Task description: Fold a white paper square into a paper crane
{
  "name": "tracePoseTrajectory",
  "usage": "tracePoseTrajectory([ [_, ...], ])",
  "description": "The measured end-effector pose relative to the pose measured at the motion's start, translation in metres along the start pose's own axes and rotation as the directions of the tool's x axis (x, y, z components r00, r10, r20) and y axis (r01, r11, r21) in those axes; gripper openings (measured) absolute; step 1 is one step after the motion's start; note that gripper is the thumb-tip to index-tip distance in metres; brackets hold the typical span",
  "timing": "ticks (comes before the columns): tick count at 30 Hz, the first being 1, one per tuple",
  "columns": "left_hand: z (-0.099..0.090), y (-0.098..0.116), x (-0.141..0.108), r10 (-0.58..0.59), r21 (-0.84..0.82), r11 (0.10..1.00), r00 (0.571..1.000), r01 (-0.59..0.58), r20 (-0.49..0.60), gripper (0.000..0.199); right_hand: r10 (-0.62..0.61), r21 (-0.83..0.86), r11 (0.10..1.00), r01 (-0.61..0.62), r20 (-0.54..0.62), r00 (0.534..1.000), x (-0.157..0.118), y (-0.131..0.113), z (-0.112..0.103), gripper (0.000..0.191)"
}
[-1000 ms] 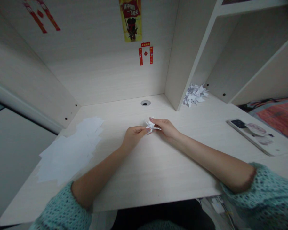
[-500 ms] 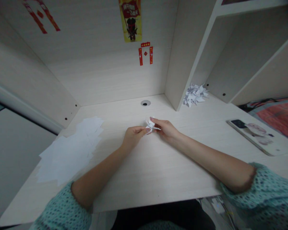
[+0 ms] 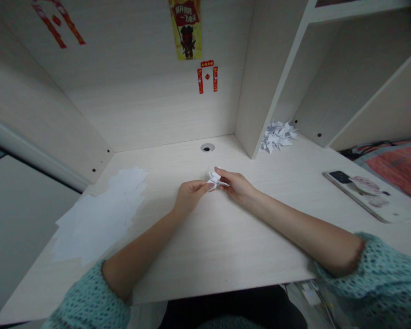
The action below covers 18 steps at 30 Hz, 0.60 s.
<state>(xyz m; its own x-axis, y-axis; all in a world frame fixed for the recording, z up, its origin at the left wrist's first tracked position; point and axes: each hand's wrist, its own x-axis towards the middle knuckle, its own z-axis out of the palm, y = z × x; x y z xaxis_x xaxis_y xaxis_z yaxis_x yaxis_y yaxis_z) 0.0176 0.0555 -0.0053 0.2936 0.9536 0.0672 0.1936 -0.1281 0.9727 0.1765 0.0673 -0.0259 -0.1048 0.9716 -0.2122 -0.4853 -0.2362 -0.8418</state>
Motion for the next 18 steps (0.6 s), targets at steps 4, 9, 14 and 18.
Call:
tracePoseTrajectory([
  [4, 0.0, -0.002, 0.0, -0.007, -0.014, 1.0, 1.0, 0.007, 0.008, 0.024, -0.008, -0.008, 1.0, 0.008, -0.001, 1.0, 0.001, 0.001, -0.001, 0.025],
  [9, 0.0, 0.001, 0.0, -0.03, -0.039, 0.999, 0.999, 0.03, 0.02, 0.026, -0.138, -0.153, 0.978, 0.143, 0.047, 0.989, 0.0, -0.002, -0.001, 0.032],
  [14, 0.001, -0.002, 0.001, -0.061, -0.02, 0.998, 0.997, 0.062, 0.045, 0.026, -0.18, -0.222, 0.957, 0.185, 0.044, 0.983, -0.001, -0.005, -0.001, 0.038],
  [18, 0.0, -0.012, 0.003, -0.037, -0.011, 0.999, 0.998, 0.038, 0.057, 0.025, -0.15, -0.222, 0.963, 0.156, 0.043, 0.988, 0.0, -0.003, -0.002, 0.037],
])
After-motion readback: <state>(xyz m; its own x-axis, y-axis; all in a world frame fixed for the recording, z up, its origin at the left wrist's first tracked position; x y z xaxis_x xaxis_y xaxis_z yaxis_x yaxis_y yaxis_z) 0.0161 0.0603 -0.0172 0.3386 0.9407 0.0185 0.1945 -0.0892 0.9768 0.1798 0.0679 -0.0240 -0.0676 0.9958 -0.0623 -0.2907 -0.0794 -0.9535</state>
